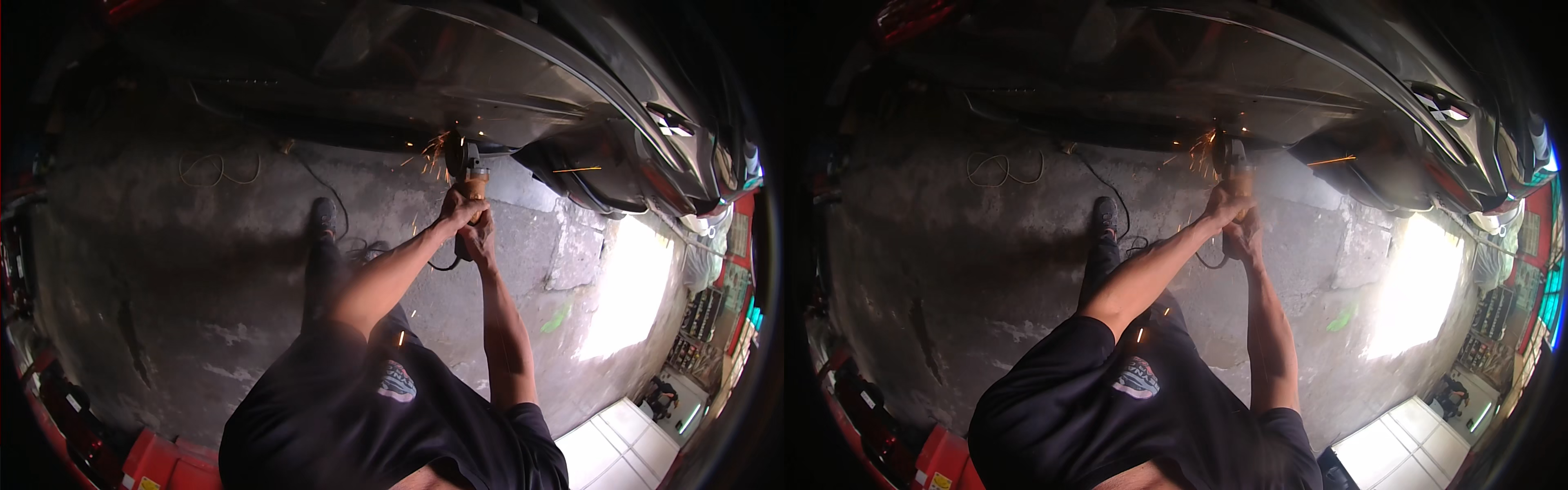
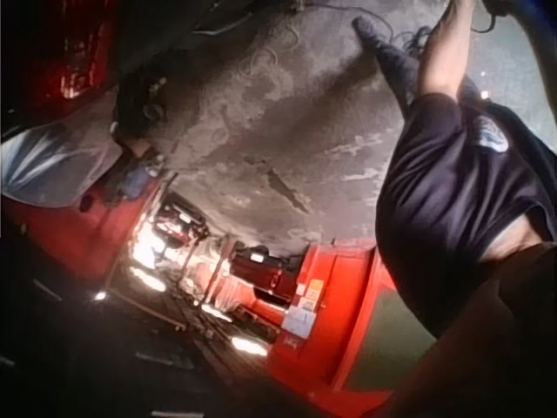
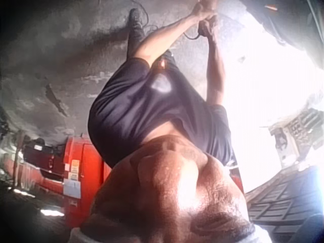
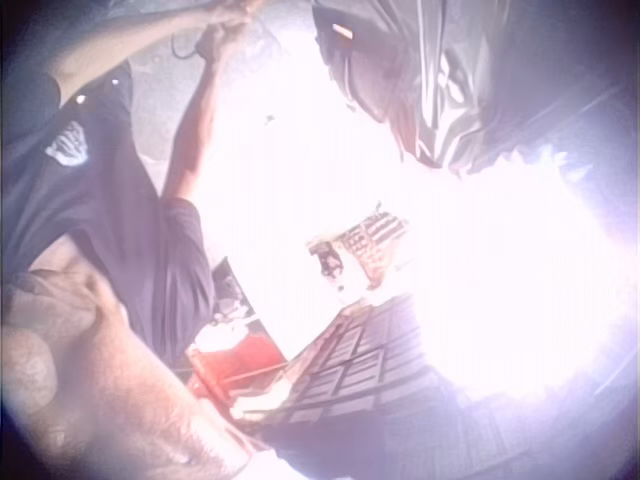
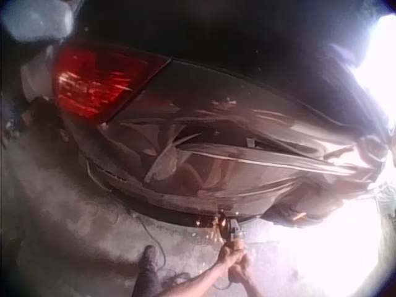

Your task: The person uses a handheld angle grinder to grind the metal body of a car, producing sparks, while moving the tool along the edge of a panel.

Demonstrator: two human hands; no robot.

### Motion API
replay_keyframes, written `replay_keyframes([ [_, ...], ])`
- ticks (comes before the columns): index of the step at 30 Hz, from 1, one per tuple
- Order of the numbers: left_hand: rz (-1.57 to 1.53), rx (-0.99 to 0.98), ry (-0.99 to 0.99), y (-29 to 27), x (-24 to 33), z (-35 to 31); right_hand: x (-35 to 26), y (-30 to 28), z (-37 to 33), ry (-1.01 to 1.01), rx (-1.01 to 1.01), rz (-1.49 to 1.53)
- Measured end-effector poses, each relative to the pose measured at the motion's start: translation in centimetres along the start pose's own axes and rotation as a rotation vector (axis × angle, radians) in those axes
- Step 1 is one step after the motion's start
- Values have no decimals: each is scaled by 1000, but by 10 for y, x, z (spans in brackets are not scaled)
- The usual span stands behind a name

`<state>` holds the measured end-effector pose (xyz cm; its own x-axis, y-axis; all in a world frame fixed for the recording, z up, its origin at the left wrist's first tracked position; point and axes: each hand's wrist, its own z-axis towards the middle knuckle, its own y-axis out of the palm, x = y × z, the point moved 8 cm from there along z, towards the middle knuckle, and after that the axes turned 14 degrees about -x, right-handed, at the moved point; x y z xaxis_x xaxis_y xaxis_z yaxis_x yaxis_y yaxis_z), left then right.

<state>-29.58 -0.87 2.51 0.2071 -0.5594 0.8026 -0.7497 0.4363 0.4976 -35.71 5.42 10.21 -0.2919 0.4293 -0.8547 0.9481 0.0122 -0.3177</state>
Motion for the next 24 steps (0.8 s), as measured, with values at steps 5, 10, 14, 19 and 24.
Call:
replay_keyframes([
  [5,-13,7,98,5,8,-1,24,-7,8,-112,18,-40],
  [10,-1,-5,-48,5,11,-11,17,-5,2,-45,25,-52],
  [14,13,-56,63,2,12,-3,14,-3,4,-54,13,-42],
  [19,-77,-70,38,8,5,-1,28,-7,6,-69,16,-13],
  [24,-6,-18,36,-1,-5,6,21,-2,8,-37,10,5],
])
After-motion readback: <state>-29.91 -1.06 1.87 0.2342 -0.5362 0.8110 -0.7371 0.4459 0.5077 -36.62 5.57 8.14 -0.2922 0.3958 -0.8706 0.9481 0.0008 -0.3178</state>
